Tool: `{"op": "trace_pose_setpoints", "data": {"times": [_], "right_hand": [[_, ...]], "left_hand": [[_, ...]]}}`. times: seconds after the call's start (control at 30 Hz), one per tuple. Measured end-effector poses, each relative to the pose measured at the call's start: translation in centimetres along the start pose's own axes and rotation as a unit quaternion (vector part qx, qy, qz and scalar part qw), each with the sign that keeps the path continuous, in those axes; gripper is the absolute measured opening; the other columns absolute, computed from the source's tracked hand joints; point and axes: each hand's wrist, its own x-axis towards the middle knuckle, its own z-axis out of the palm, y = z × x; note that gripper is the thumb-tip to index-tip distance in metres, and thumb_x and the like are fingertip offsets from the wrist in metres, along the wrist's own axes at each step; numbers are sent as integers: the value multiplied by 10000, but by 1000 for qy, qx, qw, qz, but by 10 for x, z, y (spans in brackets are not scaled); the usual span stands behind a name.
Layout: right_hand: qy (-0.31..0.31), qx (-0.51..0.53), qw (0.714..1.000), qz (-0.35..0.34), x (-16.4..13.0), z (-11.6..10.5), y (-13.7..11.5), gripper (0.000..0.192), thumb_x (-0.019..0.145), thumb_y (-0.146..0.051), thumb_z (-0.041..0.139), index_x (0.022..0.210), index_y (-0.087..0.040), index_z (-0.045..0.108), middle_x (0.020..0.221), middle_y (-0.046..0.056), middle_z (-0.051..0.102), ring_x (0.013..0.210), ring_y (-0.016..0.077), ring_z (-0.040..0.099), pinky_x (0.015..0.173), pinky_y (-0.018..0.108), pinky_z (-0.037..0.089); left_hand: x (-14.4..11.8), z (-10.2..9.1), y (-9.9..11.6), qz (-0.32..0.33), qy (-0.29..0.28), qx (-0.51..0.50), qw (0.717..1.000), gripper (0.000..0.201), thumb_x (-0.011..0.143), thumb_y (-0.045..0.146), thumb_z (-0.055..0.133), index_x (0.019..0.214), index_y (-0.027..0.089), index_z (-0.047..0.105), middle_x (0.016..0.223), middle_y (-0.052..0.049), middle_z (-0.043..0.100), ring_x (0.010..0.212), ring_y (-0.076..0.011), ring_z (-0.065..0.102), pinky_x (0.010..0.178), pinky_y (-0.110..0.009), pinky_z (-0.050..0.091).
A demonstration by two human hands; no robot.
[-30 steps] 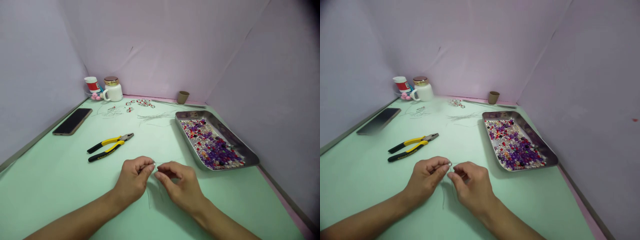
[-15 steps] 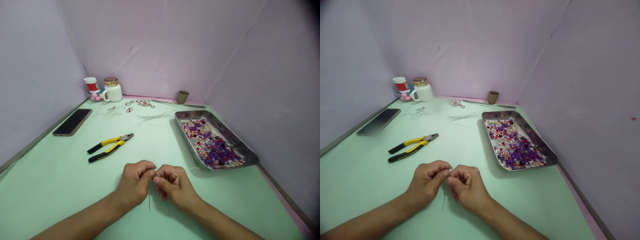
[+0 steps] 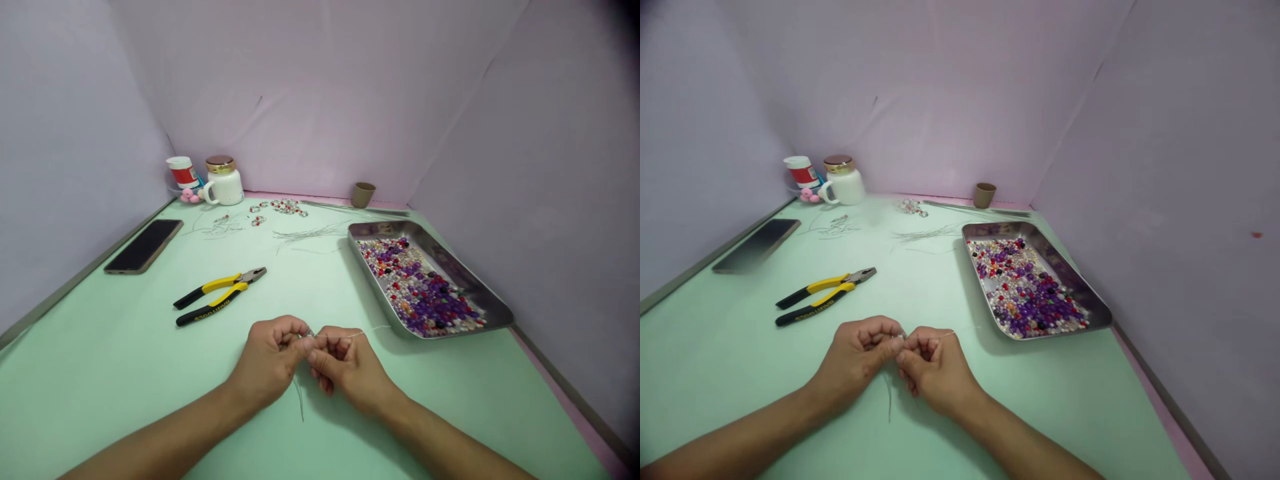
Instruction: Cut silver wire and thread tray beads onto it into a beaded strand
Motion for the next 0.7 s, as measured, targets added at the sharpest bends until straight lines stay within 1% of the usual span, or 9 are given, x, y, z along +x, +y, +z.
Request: {"op": "trace_pose_setpoints", "data": {"times": [0.1,0.23,0.37,0.4,0.47,0.53,0.6,0.63,0.7], "right_hand": [[-16,8,1000,13,0,0,-1,231,632,-315,617,560,-142,481,448,-43,490,335,53,416,346,185,358],[-38,6,999,35,-1,2,0,246,634,-347,611,576,-140,491,466,-28,516,350,67,450,367,199,381],[-58,-78,994,57,-9,3,2,191,660,-299,579,580,-142,507,461,-21,511,364,72,439,366,198,352],[-60,-125,990,32,-12,3,1,176,669,-276,571,570,-140,518,452,-20,503,373,72,431,368,194,336],[-30,-225,970,-93,-18,1,-3,173,679,-233,568,537,-140,535,432,-22,484,386,69,410,379,194,316],[51,-287,917,-273,-22,-4,-8,159,688,-188,569,537,-145,548,445,-17,492,409,73,416,411,206,330],[142,-308,851,-401,-21,-10,-14,82,701,-135,556,624,-155,578,525,3,548,478,98,477,475,228,380],[173,-318,828,-428,-19,-12,-16,67,711,-116,545,695,-162,591,592,21,581,544,118,516,525,243,409],[190,-350,815,-420,-14,-16,-17,124,732,-116,533,823,-173,597,727,54,617,681,154,558,621,275,440]], "left_hand": [[1,-1,2,-21,9,-50,998,111,682,214,591,603,144,559,431,38,521,415,-80,473,438,-197,361],[6,-5,3,-59,65,-100,991,141,640,243,643,581,142,564,374,95,345,343,-18,239,345,-163,194],[15,-18,6,-67,112,-124,984,152,620,248,658,567,147,557,386,103,292,352,-15,179,336,-167,128],[17,-22,7,-64,125,-124,982,146,614,241,661,568,146,560,389,103,287,355,-15,175,336,-168,119],[20,-29,9,-63,140,-118,981,135,600,227,664,568,144,563,395,101,285,358,-17,180,338,-171,109],[21,-31,10,-79,134,-107,982,139,593,220,662,554,144,553,388,101,284,355,-17,180,341,-175,105],[18,-28,10,-105,106,-94,984,151,597,224,657,539,146,542,372,102,280,346,-16,167,345,-180,103],[16,-26,9,-113,88,-87,986,153,603,229,654,540,146,543,370,101,286,345,-16,166,348,-182,106],[12,-20,8,-113,55,-78,989,151,613,243,651,550,144,556,380,92,313,353,-20,182,355,-186,118]]}}
